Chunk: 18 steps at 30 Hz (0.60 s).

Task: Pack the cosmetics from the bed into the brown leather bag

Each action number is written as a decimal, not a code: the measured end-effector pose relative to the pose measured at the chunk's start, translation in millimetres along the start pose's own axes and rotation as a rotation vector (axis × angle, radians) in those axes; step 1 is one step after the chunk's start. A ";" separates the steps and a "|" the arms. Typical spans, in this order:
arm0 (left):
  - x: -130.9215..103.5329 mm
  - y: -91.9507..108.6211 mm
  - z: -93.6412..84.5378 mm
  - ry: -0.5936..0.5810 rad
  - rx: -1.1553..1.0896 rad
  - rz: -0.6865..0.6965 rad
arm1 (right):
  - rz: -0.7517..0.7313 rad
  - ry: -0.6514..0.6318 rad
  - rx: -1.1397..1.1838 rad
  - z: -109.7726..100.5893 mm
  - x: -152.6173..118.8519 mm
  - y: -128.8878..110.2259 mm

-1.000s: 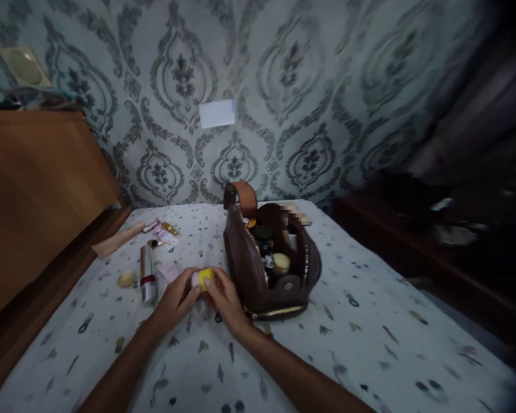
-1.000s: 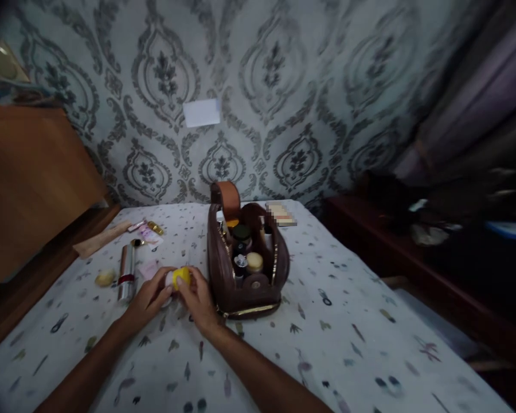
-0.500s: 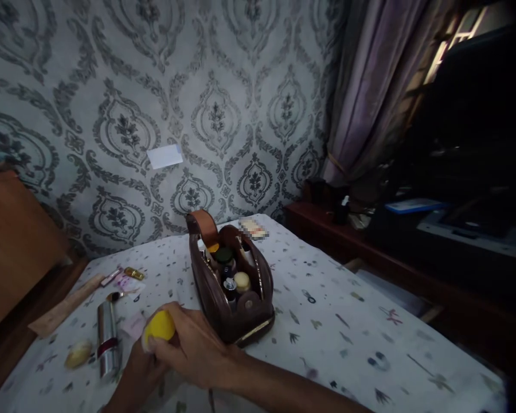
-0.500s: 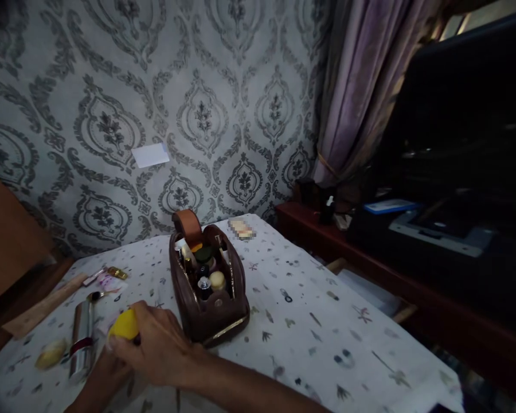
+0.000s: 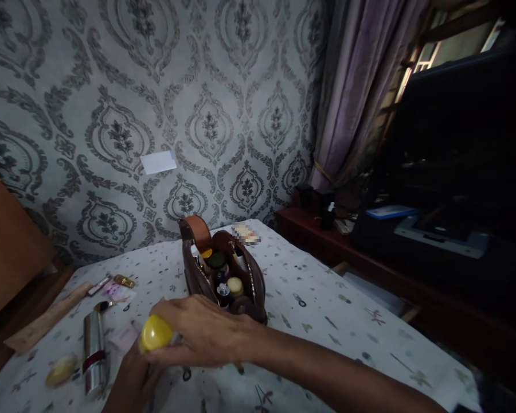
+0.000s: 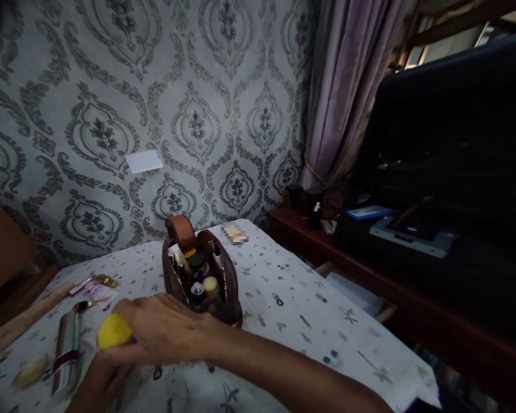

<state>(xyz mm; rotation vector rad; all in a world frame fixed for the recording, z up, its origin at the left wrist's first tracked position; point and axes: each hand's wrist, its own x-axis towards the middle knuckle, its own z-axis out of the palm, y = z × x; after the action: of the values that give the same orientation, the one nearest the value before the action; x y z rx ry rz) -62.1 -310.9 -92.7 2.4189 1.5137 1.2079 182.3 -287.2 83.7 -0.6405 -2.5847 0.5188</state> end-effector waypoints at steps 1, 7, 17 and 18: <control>2.3 4.7 -1.6 0.001 0.008 0.025 | -0.002 0.018 0.003 -3.8 0.2 1.4; 12.2 21.3 -3.3 -0.061 0.056 -0.016 | 0.062 0.113 0.118 -27.5 3.5 13.9; 7.3 -1.4 -1.4 -0.200 0.104 -0.020 | 0.287 0.262 0.663 -55.2 7.3 58.1; 7.9 -1.4 -1.5 -0.196 0.106 -0.014 | 0.320 0.276 0.713 -57.5 7.3 61.4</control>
<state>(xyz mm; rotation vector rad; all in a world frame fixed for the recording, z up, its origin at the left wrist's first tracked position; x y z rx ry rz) -62.3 -304.6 -87.6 2.5013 1.5694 0.8785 225.6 -218.5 106.9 -0.7886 -1.8546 1.2721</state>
